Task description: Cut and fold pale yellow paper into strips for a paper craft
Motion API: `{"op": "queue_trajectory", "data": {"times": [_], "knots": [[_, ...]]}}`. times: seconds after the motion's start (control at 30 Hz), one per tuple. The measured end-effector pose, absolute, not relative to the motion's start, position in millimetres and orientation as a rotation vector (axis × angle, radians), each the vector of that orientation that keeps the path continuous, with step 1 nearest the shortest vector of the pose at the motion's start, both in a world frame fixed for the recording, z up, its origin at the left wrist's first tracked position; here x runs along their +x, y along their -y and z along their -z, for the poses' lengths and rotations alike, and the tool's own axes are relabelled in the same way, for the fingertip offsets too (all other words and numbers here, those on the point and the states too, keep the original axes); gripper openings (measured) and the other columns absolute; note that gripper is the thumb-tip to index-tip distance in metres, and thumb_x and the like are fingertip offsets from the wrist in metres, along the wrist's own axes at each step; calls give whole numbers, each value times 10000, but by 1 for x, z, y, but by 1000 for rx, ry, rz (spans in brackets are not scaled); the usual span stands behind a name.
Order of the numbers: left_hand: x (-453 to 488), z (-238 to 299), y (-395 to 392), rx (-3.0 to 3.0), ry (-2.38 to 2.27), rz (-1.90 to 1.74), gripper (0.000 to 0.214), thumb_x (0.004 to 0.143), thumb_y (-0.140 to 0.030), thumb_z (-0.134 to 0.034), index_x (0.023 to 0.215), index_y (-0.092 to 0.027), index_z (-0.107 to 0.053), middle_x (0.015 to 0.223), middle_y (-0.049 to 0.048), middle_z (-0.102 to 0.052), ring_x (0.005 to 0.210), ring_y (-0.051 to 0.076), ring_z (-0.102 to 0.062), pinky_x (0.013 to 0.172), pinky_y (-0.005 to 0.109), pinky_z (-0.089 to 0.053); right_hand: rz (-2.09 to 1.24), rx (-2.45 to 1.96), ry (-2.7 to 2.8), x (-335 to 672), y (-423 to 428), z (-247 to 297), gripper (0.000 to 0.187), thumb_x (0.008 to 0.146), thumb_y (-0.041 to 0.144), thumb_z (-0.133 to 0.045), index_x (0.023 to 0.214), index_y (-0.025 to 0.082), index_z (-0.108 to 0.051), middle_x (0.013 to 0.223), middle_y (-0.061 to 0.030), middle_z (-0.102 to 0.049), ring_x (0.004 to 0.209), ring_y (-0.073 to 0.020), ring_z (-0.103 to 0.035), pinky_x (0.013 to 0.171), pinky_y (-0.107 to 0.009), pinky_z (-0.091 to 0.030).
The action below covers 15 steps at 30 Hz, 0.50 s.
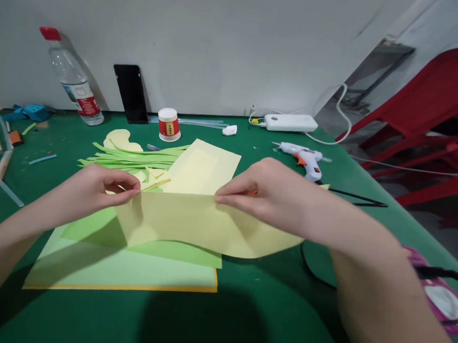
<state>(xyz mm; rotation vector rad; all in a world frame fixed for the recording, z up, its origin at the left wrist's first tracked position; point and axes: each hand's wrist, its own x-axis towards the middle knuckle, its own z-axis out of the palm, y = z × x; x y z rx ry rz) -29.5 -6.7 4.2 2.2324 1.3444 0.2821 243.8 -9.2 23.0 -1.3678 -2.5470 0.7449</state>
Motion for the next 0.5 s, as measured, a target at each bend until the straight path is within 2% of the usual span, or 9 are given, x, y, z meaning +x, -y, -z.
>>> {"op": "queue_trajectory", "data": {"times": [0.1, 0.2, 0.3, 0.4, 0.5], "knots": [[-43, -4, -5, 2260, -1409, -195, 201, 795, -320, -486, 771, -194, -641, 742, 1, -681, 608, 136, -584, 531, 217, -412, -768, -1455, 2566, 258, 3, -29, 385, 779, 454, -431, 731, 212, -726, 541, 1, -581, 439, -107, -390, 406, -251, -288], [-55, -4, -15, 2262, -1559, -103, 190, 767, -342, -522, 731, -200, -642, 734, 16, -680, 584, 147, -571, 486, 224, -383, -719, -1481, 2607, 263, 2, -34, 372, 803, 393, -425, 721, 186, -722, 569, -6, -571, 467, -96, -364, 434, -254, -281], [-53, -7, -15, 2240, -1638, -245, 192, 763, -360, -537, 737, -194, -630, 800, 29, -680, 658, 166, -597, 547, 234, -427, -700, -1515, 2587, 255, 5, -34, 356, 816, 361, -429, 765, 169, -724, 603, -13, -605, 483, -96, -397, 454, -253, -292], [-34, -8, 1, 2215, -1477, -490, 216, 818, -345, -481, 889, -197, -621, 965, 27, -664, 819, 172, -608, 663, 242, -471, -741, -1374, 2576, 236, 11, -26, 337, 821, 357, -446, 748, 177, -722, 587, -8, -636, 475, -100, -449, 465, -244, -321], [-12, -3, 21, 2337, -1240, -616, 188, 830, -282, -485, 927, -184, -613, 955, 23, -670, 864, 159, -605, 722, 238, -472, -756, -1247, 2609, 214, 22, -14, 302, 839, 282, -437, 753, 190, -711, 643, -9, -673, 512, -99, -514, 510, -229, -347]]}}
